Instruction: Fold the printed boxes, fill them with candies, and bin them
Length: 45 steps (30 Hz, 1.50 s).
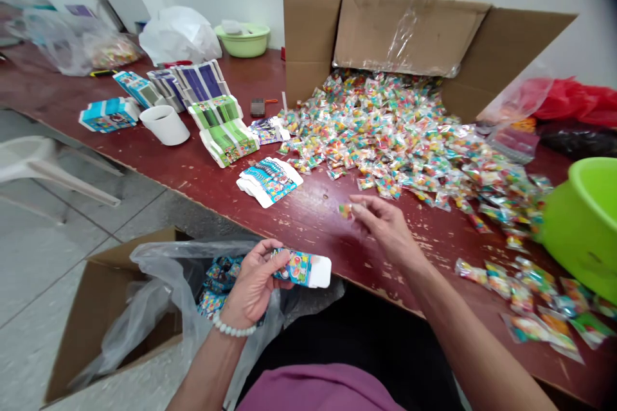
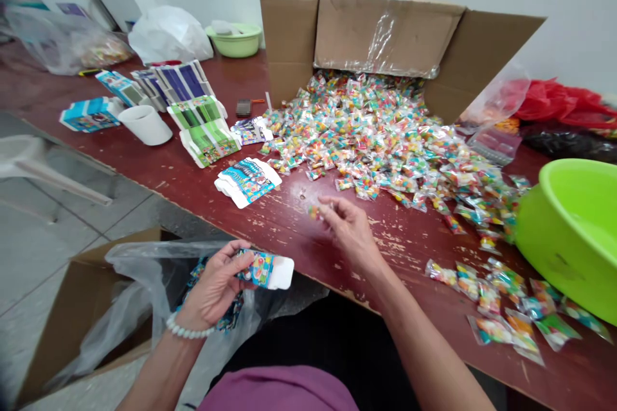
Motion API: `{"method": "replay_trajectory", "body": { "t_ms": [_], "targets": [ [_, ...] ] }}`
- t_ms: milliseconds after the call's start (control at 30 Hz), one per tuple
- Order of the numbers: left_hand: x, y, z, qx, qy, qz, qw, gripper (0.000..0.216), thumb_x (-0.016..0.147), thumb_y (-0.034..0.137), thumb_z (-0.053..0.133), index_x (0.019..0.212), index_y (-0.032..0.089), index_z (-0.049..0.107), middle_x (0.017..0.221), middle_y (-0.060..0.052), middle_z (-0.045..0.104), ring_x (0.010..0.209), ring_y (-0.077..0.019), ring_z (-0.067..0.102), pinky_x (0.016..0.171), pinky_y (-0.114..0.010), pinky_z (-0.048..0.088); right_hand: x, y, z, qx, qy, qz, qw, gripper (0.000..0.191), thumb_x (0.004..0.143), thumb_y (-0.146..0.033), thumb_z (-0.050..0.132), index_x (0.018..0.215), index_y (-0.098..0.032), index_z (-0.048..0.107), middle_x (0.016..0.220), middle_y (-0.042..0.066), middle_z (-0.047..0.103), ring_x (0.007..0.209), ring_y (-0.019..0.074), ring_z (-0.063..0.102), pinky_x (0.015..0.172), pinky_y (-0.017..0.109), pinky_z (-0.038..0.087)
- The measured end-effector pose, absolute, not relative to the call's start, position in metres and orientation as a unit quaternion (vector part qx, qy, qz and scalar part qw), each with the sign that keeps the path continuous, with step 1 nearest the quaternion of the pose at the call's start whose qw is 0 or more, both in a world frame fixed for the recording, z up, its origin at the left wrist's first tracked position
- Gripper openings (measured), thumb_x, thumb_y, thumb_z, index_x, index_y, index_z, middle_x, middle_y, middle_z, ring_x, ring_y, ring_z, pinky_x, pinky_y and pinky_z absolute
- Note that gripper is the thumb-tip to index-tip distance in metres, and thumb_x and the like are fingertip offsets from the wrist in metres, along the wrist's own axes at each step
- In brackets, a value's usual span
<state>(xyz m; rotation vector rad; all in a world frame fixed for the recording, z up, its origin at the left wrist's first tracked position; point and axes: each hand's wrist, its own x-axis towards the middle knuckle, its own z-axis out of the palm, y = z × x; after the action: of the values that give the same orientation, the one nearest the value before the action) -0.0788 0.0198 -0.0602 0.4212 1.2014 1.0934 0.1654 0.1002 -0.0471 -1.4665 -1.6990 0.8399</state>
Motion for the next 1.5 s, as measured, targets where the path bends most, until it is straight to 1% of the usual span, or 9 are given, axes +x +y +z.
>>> {"method": "replay_trajectory", "body": {
  "t_ms": [67,167,367,700,867,1100,1233,1333,1500],
  "targets": [
    [-0.077,0.022,-0.059,0.187,0.537,0.503,0.651,0.049,0.059,0.028,0.089,0.092,0.020,0.054,0.074,0.003,0.064,0.058,-0.0141,0.062,0.045,-0.025,0.054,0.158,0.068,-0.035,-0.536,-0.544,0.500,0.409,0.042,0.085,-0.052,0.066,0.108,-0.016,0.067,0.072,0.002,0.068,0.055,0.0133,0.058,0.049,0.025,0.045],
    [-0.070,0.018,-0.055,0.180,0.524,0.516,0.653,0.047,0.060,0.023,0.088,0.092,0.020,0.053,0.081,0.002,0.065,0.066,-0.0157,0.065,0.051,-0.029,0.059,0.147,0.034,-0.027,-0.505,-0.462,0.591,0.427,0.037,0.076,-0.050,0.076,0.093,-0.018,0.068,0.072,0.001,0.067,0.057,0.0122,0.059,0.051,0.023,0.048],
    [-0.052,-0.001,-0.048,0.210,0.427,0.433,0.765,0.056,0.063,0.013,0.085,0.114,0.017,0.061,0.102,-0.006,0.069,0.083,-0.0190,0.069,0.072,-0.030,0.058,0.147,0.026,-0.027,-0.504,-0.522,0.535,0.434,0.026,0.082,-0.044,0.070,0.090,-0.019,0.069,0.084,0.004,0.072,0.074,0.0183,0.065,0.067,0.030,0.055],
    [-0.037,-0.007,-0.040,0.392,0.365,0.284,0.795,0.047,0.077,0.022,0.074,0.118,0.018,0.050,0.109,-0.011,0.068,0.080,-0.0205,0.072,0.069,-0.027,0.050,0.159,0.025,-0.011,-0.515,-0.703,0.349,0.345,0.015,0.086,-0.026,0.061,0.093,-0.021,0.072,0.084,0.006,0.072,0.071,0.0192,0.066,0.064,0.030,0.051],
    [-0.030,-0.007,-0.035,0.447,0.375,0.298,0.755,0.041,0.077,0.015,0.066,0.115,0.018,0.050,0.100,-0.007,0.066,0.071,-0.0138,0.065,0.065,-0.025,0.048,0.154,0.023,-0.008,-0.500,-0.678,0.419,0.339,0.021,0.085,-0.031,0.066,0.103,-0.021,0.068,0.081,0.003,0.073,0.069,0.0188,0.067,0.063,0.029,0.052],
    [-0.029,-0.008,-0.032,0.416,0.381,0.323,0.760,0.046,0.073,0.012,0.065,0.116,0.019,0.052,0.091,-0.004,0.066,0.064,-0.0118,0.063,0.062,-0.023,0.047,0.152,0.026,-0.014,-0.502,-0.570,0.507,0.407,0.017,0.083,-0.036,0.068,0.086,-0.020,0.066,0.073,0.002,0.068,0.063,0.0155,0.062,0.056,0.026,0.049],
    [-0.024,-0.005,-0.035,0.361,0.375,0.372,0.768,0.031,0.084,0.034,0.064,0.110,0.017,0.058,0.083,-0.004,0.067,0.059,-0.0133,0.062,0.056,-0.024,0.048,0.150,0.020,-0.011,-0.463,-0.657,0.456,0.382,0.012,0.086,-0.033,0.067,0.087,-0.022,0.071,0.076,0.002,0.069,0.064,0.0154,0.062,0.059,0.026,0.048],
    [-0.021,-0.002,-0.039,0.276,0.384,0.394,0.788,0.050,0.091,0.059,0.046,0.103,0.013,0.063,0.074,-0.006,0.067,0.052,-0.0143,0.060,0.049,-0.025,0.048,0.150,0.016,-0.010,-0.469,-0.643,0.438,0.418,0.016,0.090,-0.035,0.063,0.093,-0.023,0.072,0.086,0.003,0.070,0.077,0.0169,0.063,0.070,0.028,0.049],
    [-0.019,-0.003,-0.045,0.258,0.409,0.416,0.770,0.045,0.089,0.052,0.054,0.102,0.011,0.065,0.071,-0.008,0.070,0.052,-0.0166,0.063,0.049,-0.027,0.052,0.145,0.013,-0.017,-0.451,-0.478,0.630,0.414,0.035,0.079,-0.043,0.074,0.102,-0.020,0.064,0.082,0.000,0.067,0.064,0.0120,0.059,0.060,0.024,0.047]
  ]
}}
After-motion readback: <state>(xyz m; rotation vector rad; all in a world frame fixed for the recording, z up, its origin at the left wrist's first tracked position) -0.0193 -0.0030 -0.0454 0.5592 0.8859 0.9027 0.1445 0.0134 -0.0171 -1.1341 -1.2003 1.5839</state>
